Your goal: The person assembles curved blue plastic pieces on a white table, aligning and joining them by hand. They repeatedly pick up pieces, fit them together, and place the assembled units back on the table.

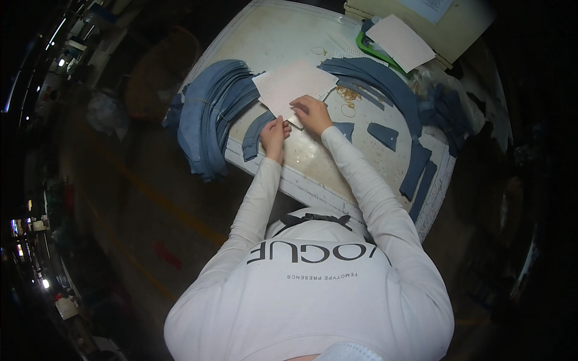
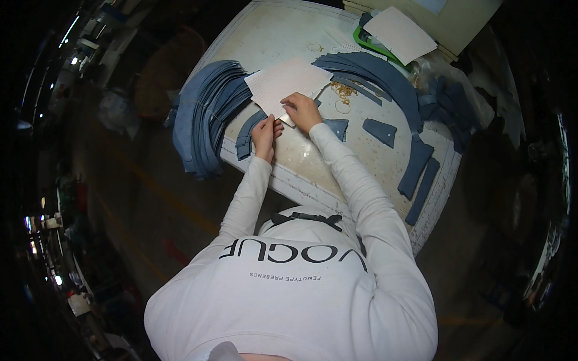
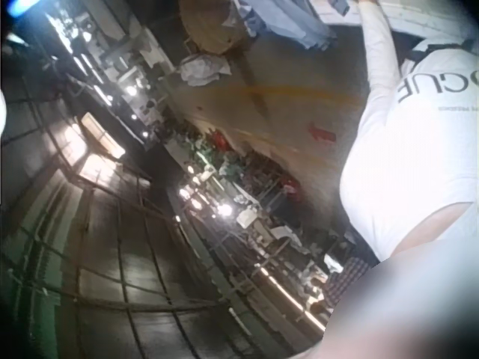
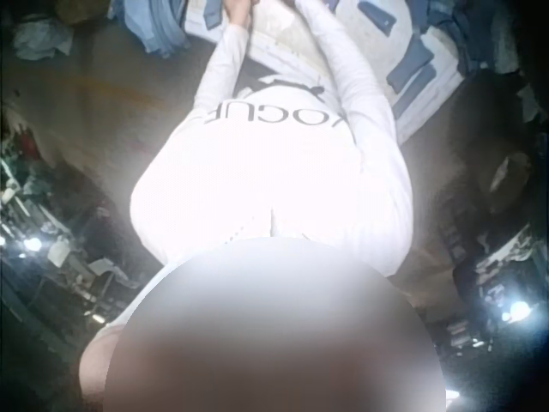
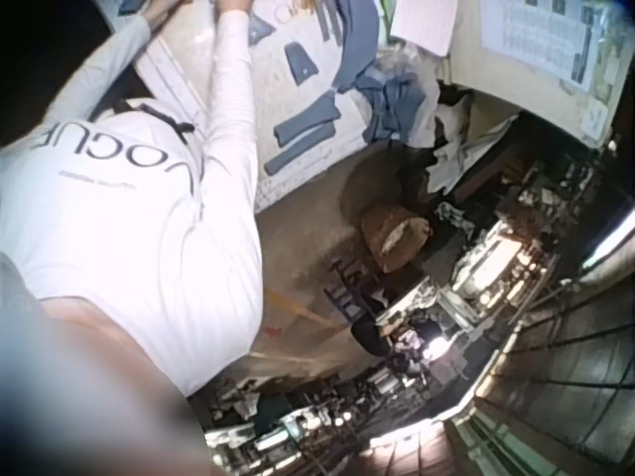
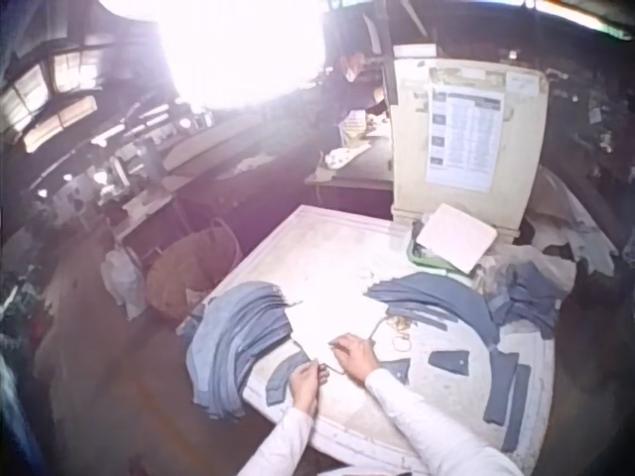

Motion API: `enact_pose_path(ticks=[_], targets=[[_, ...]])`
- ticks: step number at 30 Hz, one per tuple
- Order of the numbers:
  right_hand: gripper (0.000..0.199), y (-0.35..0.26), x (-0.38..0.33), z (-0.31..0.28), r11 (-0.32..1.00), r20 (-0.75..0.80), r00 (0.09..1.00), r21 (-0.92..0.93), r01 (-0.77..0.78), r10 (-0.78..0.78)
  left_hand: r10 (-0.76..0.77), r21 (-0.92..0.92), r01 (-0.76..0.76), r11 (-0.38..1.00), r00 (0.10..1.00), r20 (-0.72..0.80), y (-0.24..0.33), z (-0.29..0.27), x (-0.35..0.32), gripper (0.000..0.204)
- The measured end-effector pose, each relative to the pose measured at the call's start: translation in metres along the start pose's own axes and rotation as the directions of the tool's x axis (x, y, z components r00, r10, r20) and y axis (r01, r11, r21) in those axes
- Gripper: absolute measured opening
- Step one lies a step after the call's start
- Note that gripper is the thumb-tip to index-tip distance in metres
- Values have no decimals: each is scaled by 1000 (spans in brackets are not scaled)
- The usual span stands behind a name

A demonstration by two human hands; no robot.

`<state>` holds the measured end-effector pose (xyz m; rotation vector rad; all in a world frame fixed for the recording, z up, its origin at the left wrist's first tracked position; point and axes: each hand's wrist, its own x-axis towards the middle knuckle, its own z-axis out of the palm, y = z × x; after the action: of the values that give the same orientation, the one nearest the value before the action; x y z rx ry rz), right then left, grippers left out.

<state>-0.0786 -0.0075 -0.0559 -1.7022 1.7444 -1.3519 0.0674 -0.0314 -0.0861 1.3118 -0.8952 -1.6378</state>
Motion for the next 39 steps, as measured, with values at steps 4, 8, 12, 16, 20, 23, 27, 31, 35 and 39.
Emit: enact_pose_path(ticks=[4,8,12,16,20,23,27,31,35,39], targets=[[16,5,3,14,998,51,997,-50,-46,49,-42,-99,51,994,994,97,6,1,17,21],[17,6,1,17,995,28,999,-90,-41,44,-68,-150,82,985,993,98,8,2,21,16],[18,7,1,19,996,18,999,-86,-36,38,-55,-180,69,981,995,82,8,6,20,21],[18,9,-1,21,997,-39,999,-76,-16,13,-37,-202,46,978,998,47,6,10,20,33],[18,9,-1,21,998,-60,998,-55,-19,15,47,-219,-28,975,996,81,6,13,19,40],[15,6,0,19,997,-44,998,-51,-51,49,67,-207,-48,977,994,87,8,14,19,41],[17,-1,-2,18,981,-56,997,-189,38,-49,30,-173,-20,985,998,57,12,14,17,39],[14,-11,-4,13,995,-117,991,-61,-75,68,42,-71,-39,997,999,34,24,14,6,44],[11,-10,-13,-23,960,-278,927,193,-202,251,715,694,-537,479,698,47,40,19,-15,43],[9,3,-39,-77,945,-385,870,226,-236,309,535,440,-856,272,514,671,43,38,-25,38]])
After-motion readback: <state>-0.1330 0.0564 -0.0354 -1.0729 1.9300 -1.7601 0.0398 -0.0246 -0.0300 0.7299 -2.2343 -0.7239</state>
